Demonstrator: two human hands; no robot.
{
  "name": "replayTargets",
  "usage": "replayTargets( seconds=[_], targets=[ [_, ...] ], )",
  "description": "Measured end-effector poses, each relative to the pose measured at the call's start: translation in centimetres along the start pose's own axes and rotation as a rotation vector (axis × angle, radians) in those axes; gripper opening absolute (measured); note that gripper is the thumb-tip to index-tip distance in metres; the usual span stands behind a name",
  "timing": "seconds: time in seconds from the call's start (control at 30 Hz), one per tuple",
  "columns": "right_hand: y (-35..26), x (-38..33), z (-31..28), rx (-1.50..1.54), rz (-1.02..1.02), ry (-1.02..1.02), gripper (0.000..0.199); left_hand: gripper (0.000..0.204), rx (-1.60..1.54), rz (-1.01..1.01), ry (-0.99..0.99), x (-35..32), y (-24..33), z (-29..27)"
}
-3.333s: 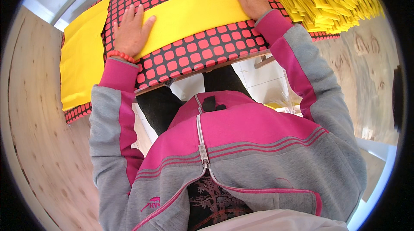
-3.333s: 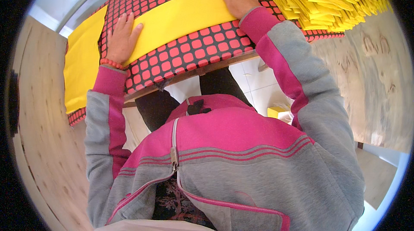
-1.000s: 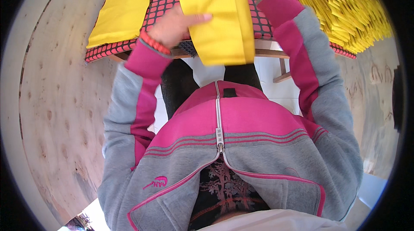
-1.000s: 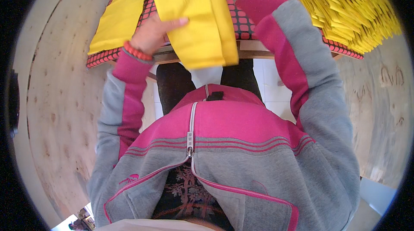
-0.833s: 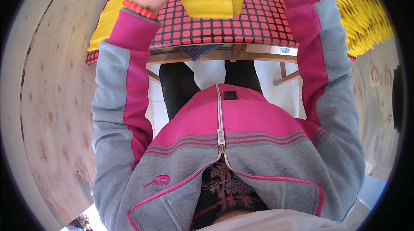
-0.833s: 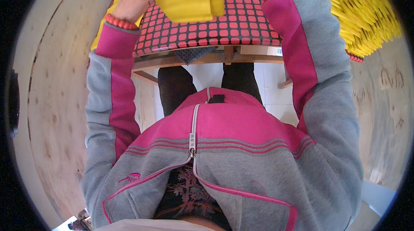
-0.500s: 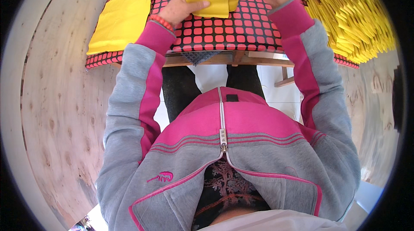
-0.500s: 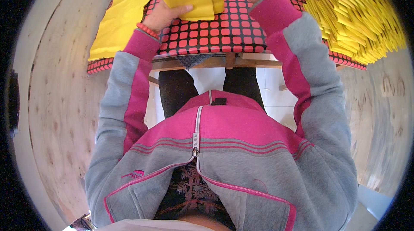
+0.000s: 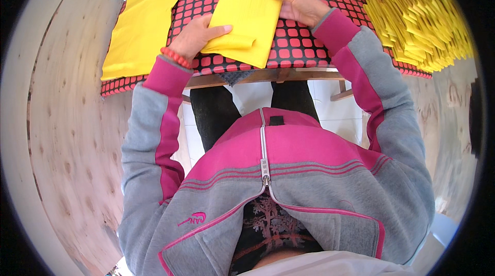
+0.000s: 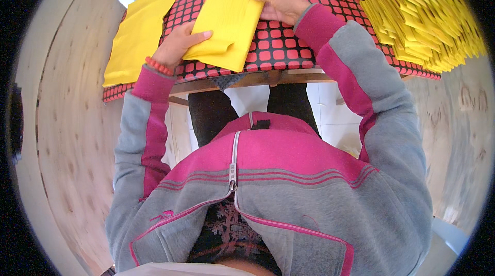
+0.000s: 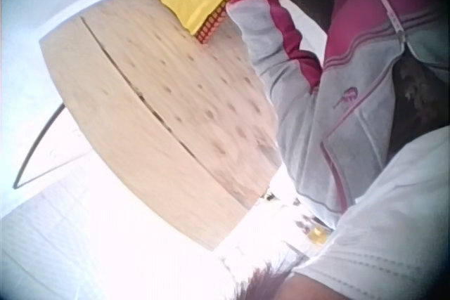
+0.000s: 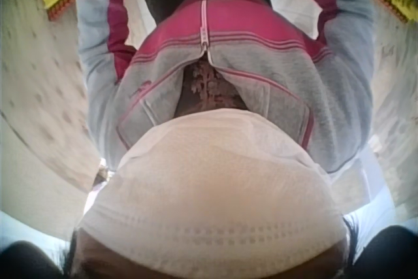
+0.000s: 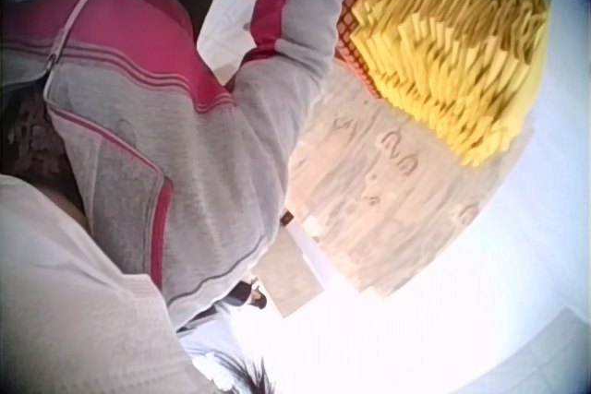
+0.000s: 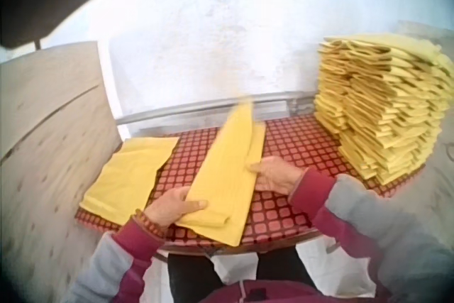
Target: The person folds multiple yellow fabric pieces on a patterned table. They smooth each piece, fold it in half, then fold again into a smaller rectangle, and place the finished pieces into a growing stack.
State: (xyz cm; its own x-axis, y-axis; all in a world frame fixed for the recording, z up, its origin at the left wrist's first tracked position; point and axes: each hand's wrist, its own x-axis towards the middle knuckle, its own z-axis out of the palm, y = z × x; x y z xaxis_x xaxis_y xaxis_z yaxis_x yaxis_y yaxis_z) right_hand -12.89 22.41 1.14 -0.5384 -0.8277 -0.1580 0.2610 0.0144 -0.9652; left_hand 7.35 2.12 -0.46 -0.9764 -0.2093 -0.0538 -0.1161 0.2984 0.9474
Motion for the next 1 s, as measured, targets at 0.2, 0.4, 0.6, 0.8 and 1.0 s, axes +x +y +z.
replayTargets(
  seconds=[0.2,0.4,0.6,0.8,1.0],
  targets=[
    [-0.8,-0.8,-2.4,-0.289,0.186,-0.058,0.048,0.063,0.930,0.036,0.405,-3.1,1.4,1.0],
    [-1.9,-1.4,-4.9,-0.515,0.139,0.037,0.044,0.053,1.040,0.420,0.406,-2.6,1.2,2.6],
    [-3.1,2.4,-4.1,-1.055,-0.586,0.222,0.029,0.058,0.989,0.465,0.210,-0.5,1.2,3.9],
    [-2.3,7.6,0.5,-1.234,-0.831,0.018,0.041,0.056,1.013,0.402,0.074,-1.3,0.7,3.3],
    [0.9,8.3,-1.0,-1.606,-0.588,0.030,0.032,0.053,0.984,0.401,0.047,-2.1,0.9,2.4]
  ],
)
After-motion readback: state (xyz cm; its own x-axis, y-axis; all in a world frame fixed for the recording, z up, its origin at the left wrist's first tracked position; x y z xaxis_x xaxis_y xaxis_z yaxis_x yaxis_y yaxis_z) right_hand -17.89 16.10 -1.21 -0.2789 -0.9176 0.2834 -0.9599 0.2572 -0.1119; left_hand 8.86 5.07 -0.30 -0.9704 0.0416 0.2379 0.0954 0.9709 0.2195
